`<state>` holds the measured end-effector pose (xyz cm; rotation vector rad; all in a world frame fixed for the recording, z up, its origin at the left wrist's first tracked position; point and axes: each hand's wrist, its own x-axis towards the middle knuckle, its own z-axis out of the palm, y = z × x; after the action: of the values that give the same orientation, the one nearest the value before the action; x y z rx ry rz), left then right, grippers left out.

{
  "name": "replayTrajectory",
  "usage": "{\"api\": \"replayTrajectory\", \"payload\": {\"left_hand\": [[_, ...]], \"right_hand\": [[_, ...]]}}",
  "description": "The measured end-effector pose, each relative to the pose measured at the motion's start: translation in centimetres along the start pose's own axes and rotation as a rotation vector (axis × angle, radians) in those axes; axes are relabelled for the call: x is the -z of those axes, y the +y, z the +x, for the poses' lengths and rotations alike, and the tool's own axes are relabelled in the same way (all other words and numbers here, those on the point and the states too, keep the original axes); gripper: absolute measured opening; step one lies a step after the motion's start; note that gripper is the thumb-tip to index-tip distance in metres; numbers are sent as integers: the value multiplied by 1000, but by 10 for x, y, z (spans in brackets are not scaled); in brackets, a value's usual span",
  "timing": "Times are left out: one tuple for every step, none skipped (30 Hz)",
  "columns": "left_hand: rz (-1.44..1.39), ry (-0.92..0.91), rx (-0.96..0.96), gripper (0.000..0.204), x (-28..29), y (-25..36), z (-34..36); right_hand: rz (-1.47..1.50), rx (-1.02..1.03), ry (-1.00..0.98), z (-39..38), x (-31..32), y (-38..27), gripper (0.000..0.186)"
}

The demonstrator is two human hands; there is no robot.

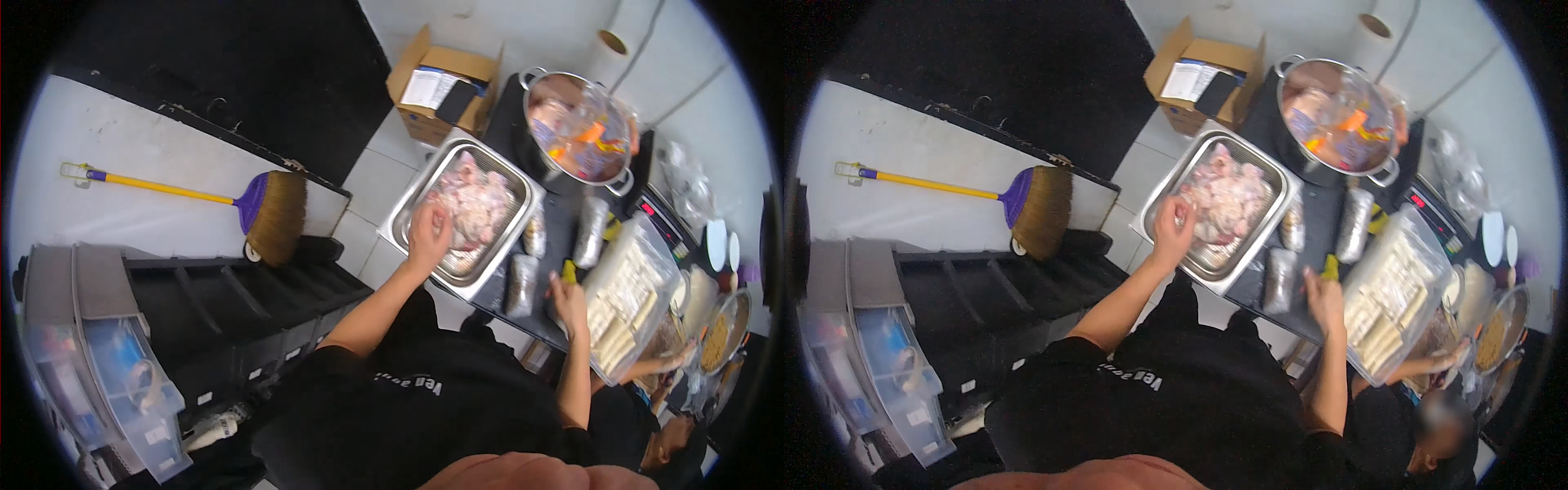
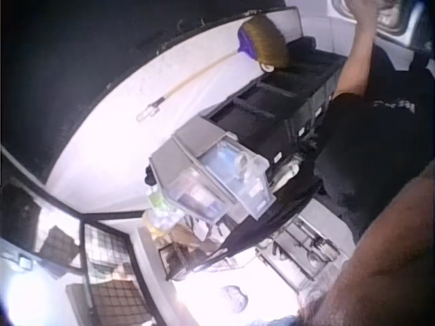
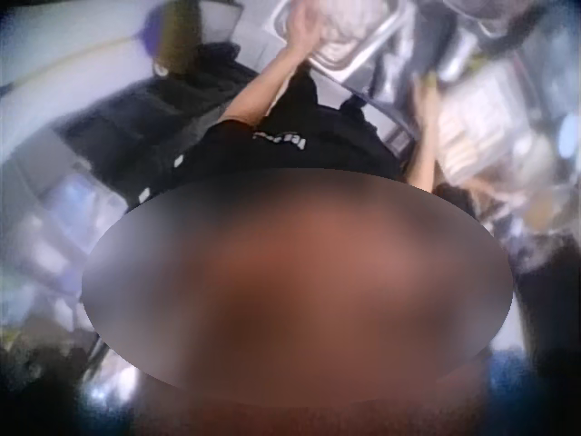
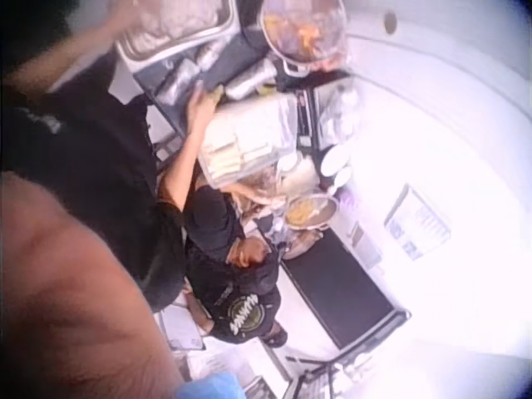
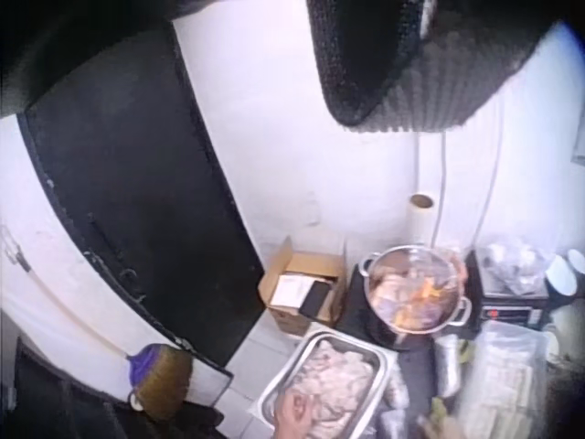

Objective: The person picks up chicken pieces and spring rolls, weighs them on a scale, places them into plastic bags, and then carries the bags to a freezer and stores them inside.

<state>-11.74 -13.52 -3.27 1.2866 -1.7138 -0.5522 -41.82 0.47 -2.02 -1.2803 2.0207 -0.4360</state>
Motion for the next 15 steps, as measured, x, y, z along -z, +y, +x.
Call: {"api": "replayTrajectory", "payload": {"left_hand": [[45, 44, 49, 13, 5, -21, 24], [57, 106, 46, 12, 7, -49, 48], [63, 158, 41, 10, 5, -80, 70], [79, 154, 47, 10, 4, -111, 91], [91, 151, 55, 10, 0, -141, 111], [93, 141, 66, 12, -3, -163, 129], [84, 73, 104, 15, -6, -185, 147], [62, -5, 138, 18, -15, -201, 164], [42, -76, 174, 21, -25, -215, 178], [46, -113, 158, 23, -36, -226, 190], [54, -137, 146, 24, -48, -239, 200], [62, -166, 123, 26, -60, -248, 212], [126, -212, 62, 33, -75, -255, 225], [187, -255, -1, 40, -92, -257, 238], [247, -292, -69, 47, -111, -258, 252]], "right_hand": [[-90, 72, -136, 8, -30, 23, 51], [-127, -7, -387, 6, -33, -2, 50], [-214, -47, -497, 4, -46, -9, 51], [-196, -147, -629, 7, -66, 9, 50], [-133, -334, -670, 7, -68, -16, 49], [-154, -383, -615, 6, -77, -17, 49], [-175, -433, -562, 7, -85, -17, 49], [-231, -458, -540, 7, -89, -24, 47], [-165, -513, -533, 8, -93, -22, 47], [-97, -569, -525, 7, -99, -15, 47], [-39, -613, -517, 10, -102, -12, 47], [-33, -664, -545, 14, -103, -14, 46], [-4, -695, -554, 16, -108, -8, 46], [9, -699, -541, 17, -109, -12, 46], [21, -699, -524, 19, -109, -16, 46]]}}
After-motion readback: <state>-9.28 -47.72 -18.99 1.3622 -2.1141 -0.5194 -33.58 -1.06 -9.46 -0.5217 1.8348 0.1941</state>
